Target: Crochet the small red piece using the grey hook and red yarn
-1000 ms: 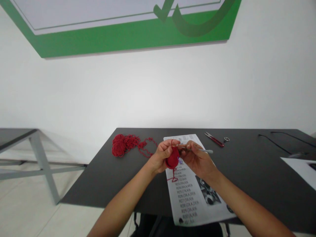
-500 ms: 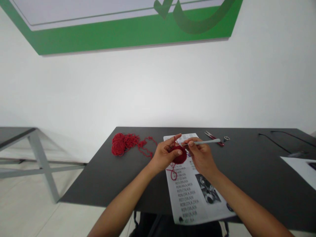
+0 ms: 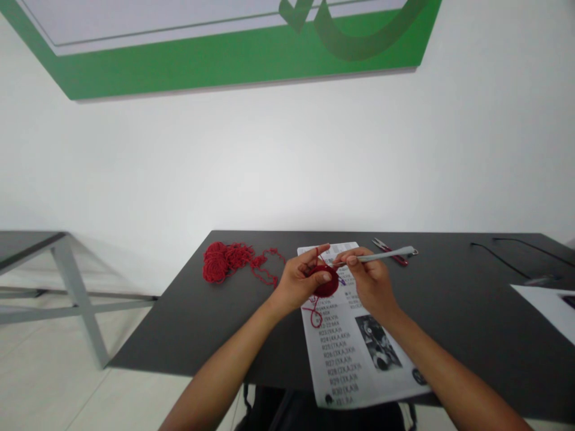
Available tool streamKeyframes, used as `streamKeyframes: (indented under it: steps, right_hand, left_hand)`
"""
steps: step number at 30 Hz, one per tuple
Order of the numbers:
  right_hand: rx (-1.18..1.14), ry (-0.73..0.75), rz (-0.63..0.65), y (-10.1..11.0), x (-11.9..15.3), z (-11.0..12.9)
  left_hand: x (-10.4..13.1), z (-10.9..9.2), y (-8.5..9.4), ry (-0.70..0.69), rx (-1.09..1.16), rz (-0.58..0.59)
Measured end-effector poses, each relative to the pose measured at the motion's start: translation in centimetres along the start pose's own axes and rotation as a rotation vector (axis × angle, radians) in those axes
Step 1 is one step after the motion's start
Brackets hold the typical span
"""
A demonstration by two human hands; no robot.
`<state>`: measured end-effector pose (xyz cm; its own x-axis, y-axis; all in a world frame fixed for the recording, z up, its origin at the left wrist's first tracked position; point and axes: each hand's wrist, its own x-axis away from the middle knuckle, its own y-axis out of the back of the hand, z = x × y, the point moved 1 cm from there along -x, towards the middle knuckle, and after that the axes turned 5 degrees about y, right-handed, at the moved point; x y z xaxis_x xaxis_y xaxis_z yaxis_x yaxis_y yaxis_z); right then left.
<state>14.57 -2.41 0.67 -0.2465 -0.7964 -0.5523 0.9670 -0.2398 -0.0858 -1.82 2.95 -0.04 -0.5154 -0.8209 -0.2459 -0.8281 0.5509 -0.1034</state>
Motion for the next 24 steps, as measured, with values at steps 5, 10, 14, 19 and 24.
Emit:
streamKeyframes:
  steps: [5, 10, 14, 19, 24]
  right_hand:
    - [0.117, 0.079, 0.029, 0.2, 0.0, 0.4]
    - [0.207, 0.171, 0.051, 0.4, 0.2, 0.3]
    - [0.244, 0.231, 0.094, 0.4, 0.3, 0.1]
    - [0.329, 0.335, 0.182, 0.5, 0.5, -0.3]
    - [0.551, 0.52, 0.323, 0.5, 0.8, -0.9]
  left_hand:
    - [0.1, 0.0, 0.1, -0.024, -0.14, -0.026]
    - [0.2, -0.4, 0.3, -0.046, -0.326, -0.076]
    - [0.2, -0.6, 0.4, -0.093, -0.44, -0.09]
    - [0.2, -0.4, 0.2, -0.116, -0.495, -0.093]
    - [0.2, 0.3, 0.1, -0.117, -0.519, -0.104]
